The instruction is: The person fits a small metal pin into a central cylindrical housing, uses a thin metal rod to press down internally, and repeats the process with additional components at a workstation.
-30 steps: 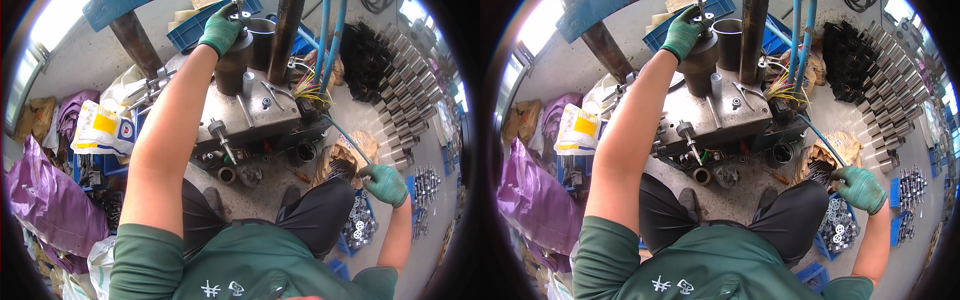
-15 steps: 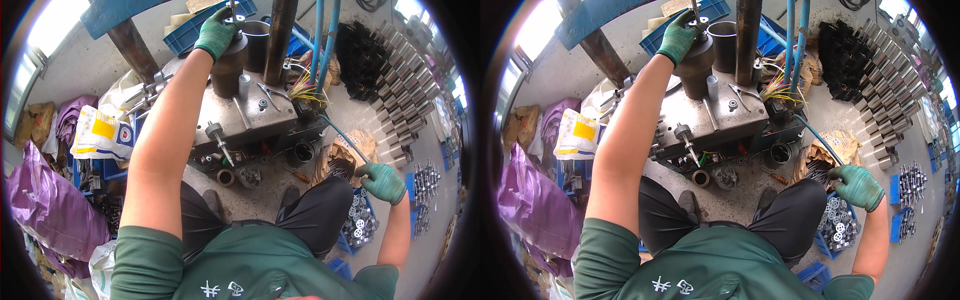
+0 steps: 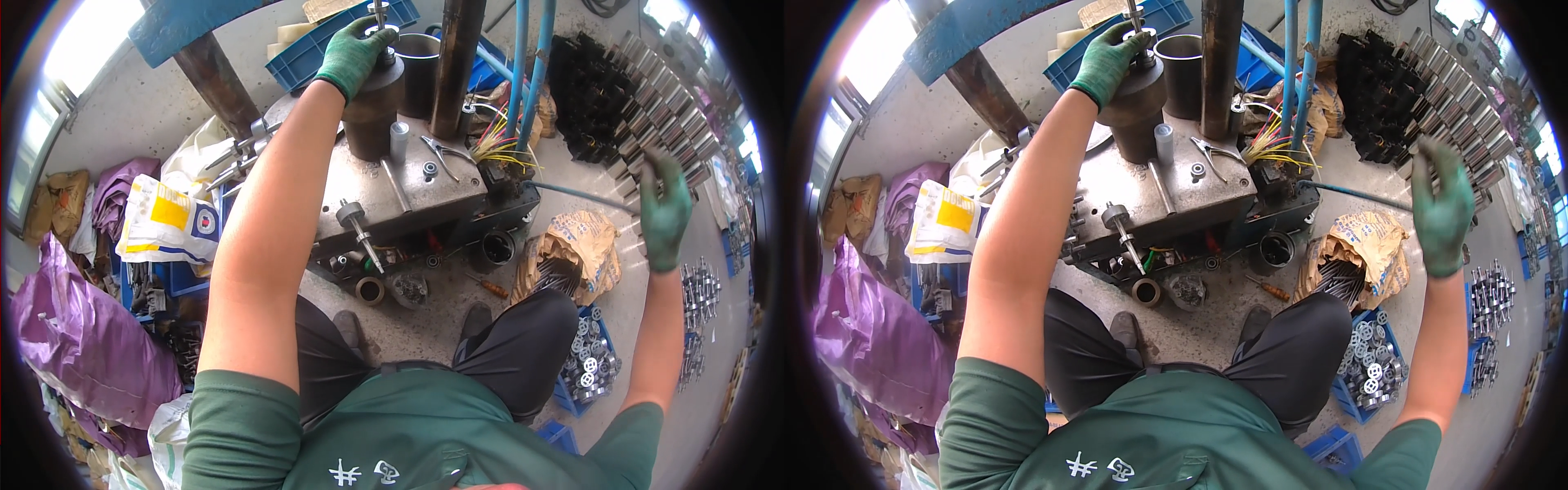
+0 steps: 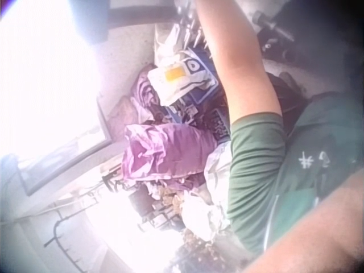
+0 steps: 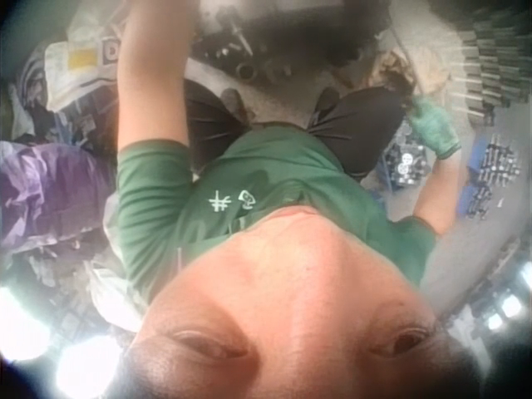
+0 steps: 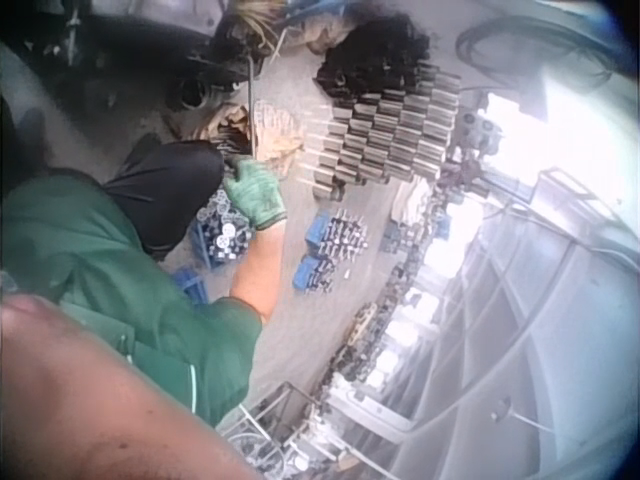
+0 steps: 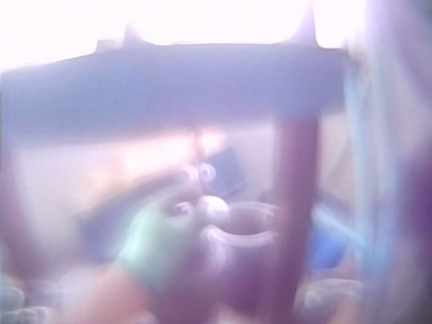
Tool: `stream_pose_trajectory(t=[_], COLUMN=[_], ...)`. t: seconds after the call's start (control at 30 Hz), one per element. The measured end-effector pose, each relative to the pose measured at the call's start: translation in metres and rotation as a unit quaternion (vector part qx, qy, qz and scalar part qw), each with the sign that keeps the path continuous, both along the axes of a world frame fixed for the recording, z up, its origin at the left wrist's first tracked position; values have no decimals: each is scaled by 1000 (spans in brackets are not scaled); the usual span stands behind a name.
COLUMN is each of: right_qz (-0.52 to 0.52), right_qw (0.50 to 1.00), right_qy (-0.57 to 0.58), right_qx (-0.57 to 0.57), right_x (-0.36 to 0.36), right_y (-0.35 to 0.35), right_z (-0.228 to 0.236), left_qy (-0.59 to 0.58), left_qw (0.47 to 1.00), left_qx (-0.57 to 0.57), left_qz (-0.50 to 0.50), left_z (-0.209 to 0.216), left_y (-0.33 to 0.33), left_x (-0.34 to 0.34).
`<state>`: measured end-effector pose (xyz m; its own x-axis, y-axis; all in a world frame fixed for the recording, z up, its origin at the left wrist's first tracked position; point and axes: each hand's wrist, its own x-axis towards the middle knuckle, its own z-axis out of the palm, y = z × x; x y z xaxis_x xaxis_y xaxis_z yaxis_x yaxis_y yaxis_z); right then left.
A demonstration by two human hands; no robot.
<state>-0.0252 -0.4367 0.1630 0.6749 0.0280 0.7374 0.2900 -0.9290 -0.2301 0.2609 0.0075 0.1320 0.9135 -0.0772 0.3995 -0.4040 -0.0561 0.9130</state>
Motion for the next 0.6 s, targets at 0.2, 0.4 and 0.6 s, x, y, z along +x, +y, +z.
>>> stream_pose_trajectory(t=[0.2,0.4,0.6], right_qz=[-79,-68,67], right_qw=[996,990,865], right_qy=[14,126,491], right_qx=[34,7,-81], right_x=[87,37,-91], right_y=[4,-5,28], right_z=[42,25,-21], left_qy=[5,8,12], left_qw=[1000,998,1000], left_qx=[14,48,-12], left_qz=[16,44,5], left_z=[4,4,4], left_y=[-4,-2,1], left_x=[-7,-8,-6])
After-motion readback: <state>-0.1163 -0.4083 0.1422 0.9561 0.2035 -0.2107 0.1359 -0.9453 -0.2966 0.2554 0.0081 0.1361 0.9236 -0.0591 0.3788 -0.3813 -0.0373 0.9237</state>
